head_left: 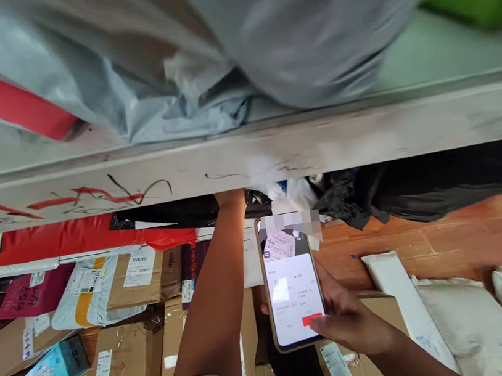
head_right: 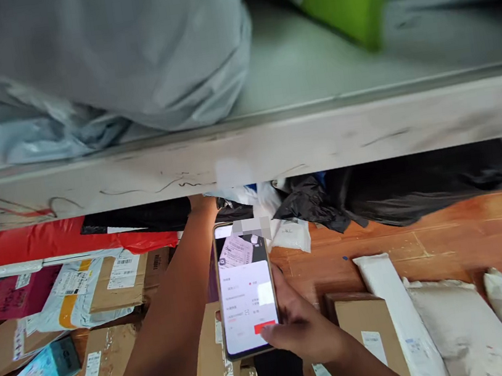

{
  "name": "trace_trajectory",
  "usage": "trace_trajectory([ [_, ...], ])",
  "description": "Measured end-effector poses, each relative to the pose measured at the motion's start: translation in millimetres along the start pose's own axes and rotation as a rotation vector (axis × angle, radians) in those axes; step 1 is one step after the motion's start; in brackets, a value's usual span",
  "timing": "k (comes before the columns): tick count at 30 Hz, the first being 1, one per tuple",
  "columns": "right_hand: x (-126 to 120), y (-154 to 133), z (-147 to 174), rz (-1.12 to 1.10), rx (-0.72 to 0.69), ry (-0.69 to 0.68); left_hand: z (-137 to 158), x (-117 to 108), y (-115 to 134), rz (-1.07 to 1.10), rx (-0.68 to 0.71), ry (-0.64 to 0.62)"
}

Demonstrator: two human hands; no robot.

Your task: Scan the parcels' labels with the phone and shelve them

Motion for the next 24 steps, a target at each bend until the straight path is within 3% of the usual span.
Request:
trace_trajectory([
  [3, -2, -15, 51, 0.066, 0.000, 0.088, 60, -33, 21, 0.086, 0.002, 0.052],
  [6, 6, -40, 106, 0.065, -0.042, 0.160, 166, -71, 41, 0.288, -0.078, 0.093],
  [7, 10, -49, 124, 0.060, -0.065, 0.177, 205, -72, 49, 0.397, -0.137, -0.009],
  [10, 21, -75, 178, 0.094, -0.160, 0.238, 331, -57, 81, 0.762, -0.420, -0.535],
  [13, 31, -92, 231, 0.130, -0.243, 0.305, 421, -68, 109, 1.019, -0.778, -0.743],
  [16, 49, -100, 276, 0.083, -0.303, 0.327, 454, -90, 145, 1.087, -0.862, -0.850],
  [24, 94, -117, 359, -0.089, -0.459, 0.403, 460, -144, 256, 1.095, -0.548, -1.073],
])
Point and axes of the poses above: each hand's wrist, its own z-axis away from the middle knuckle, its own x-axis out of the palm, y = z × x, the point moved 10 cm from there along -z, towards the middle knuckle, and after that the axes turned 5 degrees about -x, right-handed, at the moved point
